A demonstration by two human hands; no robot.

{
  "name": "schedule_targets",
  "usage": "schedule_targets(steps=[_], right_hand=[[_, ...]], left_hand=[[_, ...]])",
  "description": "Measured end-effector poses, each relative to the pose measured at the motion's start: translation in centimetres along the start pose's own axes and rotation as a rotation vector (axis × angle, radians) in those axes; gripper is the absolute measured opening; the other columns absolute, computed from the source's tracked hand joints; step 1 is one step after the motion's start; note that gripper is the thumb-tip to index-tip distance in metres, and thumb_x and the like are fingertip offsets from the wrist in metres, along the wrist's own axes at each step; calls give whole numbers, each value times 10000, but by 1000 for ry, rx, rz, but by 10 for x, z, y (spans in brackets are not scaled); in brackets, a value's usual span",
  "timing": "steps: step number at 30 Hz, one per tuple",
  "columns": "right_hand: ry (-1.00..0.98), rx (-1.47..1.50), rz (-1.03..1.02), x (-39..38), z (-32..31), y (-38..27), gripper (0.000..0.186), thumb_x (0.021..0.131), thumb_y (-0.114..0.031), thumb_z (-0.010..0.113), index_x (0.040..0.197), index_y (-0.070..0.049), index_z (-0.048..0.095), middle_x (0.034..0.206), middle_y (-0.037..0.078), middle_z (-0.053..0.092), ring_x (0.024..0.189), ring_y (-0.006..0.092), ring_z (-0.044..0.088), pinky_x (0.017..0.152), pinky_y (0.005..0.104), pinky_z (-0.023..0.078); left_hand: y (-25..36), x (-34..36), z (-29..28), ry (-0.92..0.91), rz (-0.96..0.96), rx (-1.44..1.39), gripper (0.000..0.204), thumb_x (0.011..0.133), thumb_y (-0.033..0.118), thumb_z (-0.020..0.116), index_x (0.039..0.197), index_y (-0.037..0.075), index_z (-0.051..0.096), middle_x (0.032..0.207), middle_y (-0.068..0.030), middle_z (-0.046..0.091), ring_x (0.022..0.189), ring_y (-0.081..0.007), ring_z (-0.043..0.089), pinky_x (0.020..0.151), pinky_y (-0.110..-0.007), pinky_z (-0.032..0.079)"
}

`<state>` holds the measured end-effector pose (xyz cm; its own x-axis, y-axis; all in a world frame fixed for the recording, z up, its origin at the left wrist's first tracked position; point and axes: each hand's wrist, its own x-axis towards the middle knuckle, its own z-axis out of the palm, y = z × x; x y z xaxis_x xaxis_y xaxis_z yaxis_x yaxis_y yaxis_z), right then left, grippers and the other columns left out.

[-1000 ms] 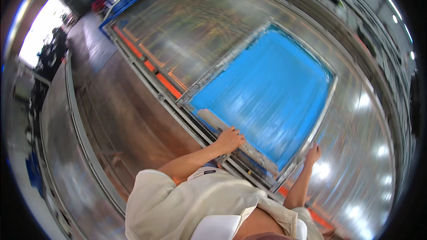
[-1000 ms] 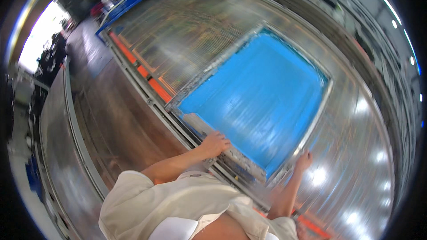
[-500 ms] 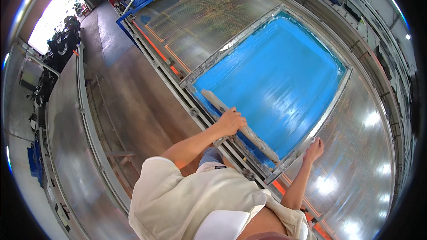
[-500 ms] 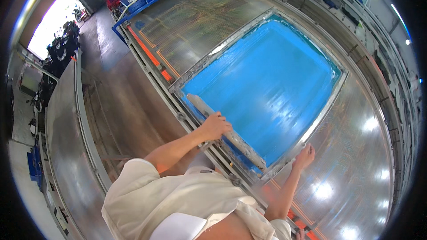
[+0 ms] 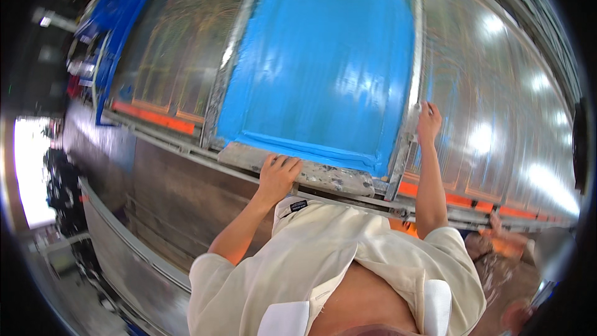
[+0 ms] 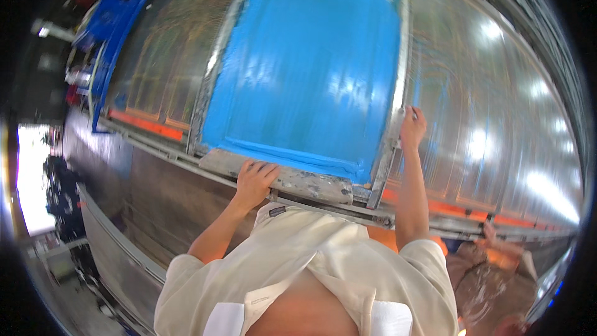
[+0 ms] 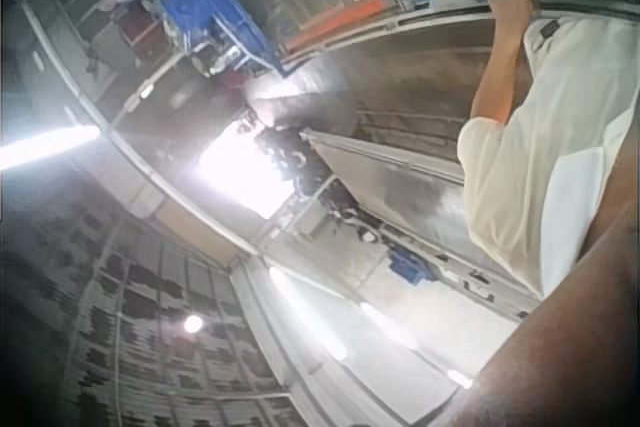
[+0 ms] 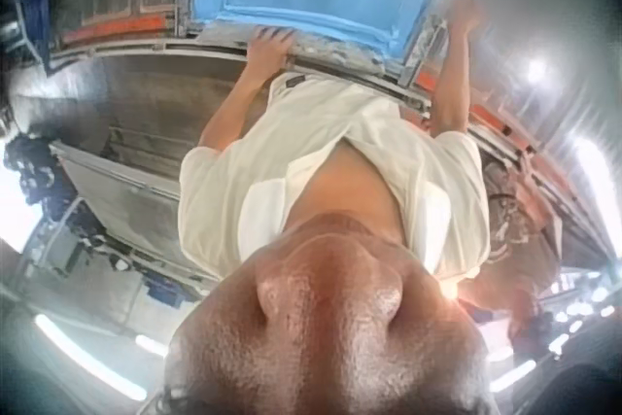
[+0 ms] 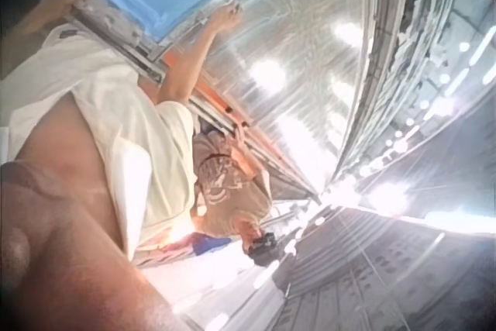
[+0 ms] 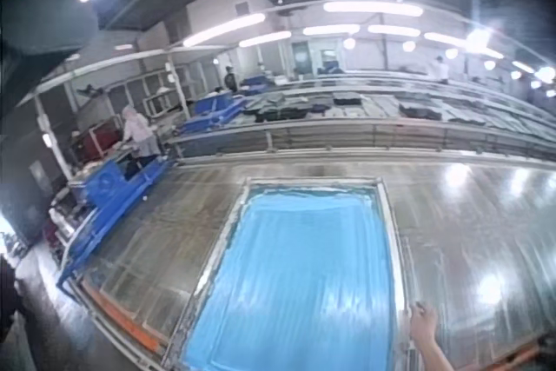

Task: The person uses a squeegee to pull blue ink across a screen printing frame, repeatedly lifting and repositioning the frame to cover the surface. The person also wipes the squeegee edge with a cloth during the process.

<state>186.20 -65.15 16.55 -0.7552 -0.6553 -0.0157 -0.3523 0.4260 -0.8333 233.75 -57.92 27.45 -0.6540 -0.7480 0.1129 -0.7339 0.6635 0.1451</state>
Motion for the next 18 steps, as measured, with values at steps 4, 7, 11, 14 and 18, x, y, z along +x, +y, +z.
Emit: schedule_targets(steps=[4, 7, 11, 14, 18], right_hand=[[-4, 10, 131, 4, -20, -11, 326, 938, -312, 644, 1124, -50, 701, 951, 137, 696, 831, 228, 640, 775, 365, 493], [11, -41, 156, 3, -18, -13, 316, 940, -321, 640, 1099, -56, 703, 855, 117, 661, 748, 202, 587, 734, 351, 476], [46, -152, 107, 0, -21, -20, 300, 947, -310, 632, 1076, -48, 698, 713, 99, 585, 657, 175, 525, 642, 352, 434], [46, -128, 108, -1, -20, -23, 278, 950, -287, 632, 1051, -34, 689, 639, 74, 510, 605, 155, 474, 580, 343, 386], [56, -111, 114, 1, -21, -29, 257, 952, -260, 632, 1020, -17, 679, 615, 43, 464, 579, 119, 418, 540, 320, 344]], left_hand=[[12, 28, 11, -16, 16, -8, 315, 751, 87, 634, 1061, 109, 686, 1128, -8, 681, 1029, -203, 618, 935, -417, 403], [10, 47, 12, -34, 9, 1, 317, 759, 75, 633, 1068, 109, 693, 1114, 2, 680, 1012, -201, 617, 906, -417, 404], [-21, 114, 29, 21, 26, 16, 309, 753, 69, 637, 1048, 127, 704, 1078, 8, 682, 966, -195, 622, 881, -422, 418], [-66, 205, 43, 57, 89, 46, 325, 740, 72, 644, 1049, 141, 716, 1080, 5, 689, 959, -202, 624, 890, -428, 424], [-137, 364, 73, 88, 175, 148, 314, 723, 101, 667, 1025, 163, 722, 1105, -9, 692, 949, -225, 623, 902, -456, 422]])
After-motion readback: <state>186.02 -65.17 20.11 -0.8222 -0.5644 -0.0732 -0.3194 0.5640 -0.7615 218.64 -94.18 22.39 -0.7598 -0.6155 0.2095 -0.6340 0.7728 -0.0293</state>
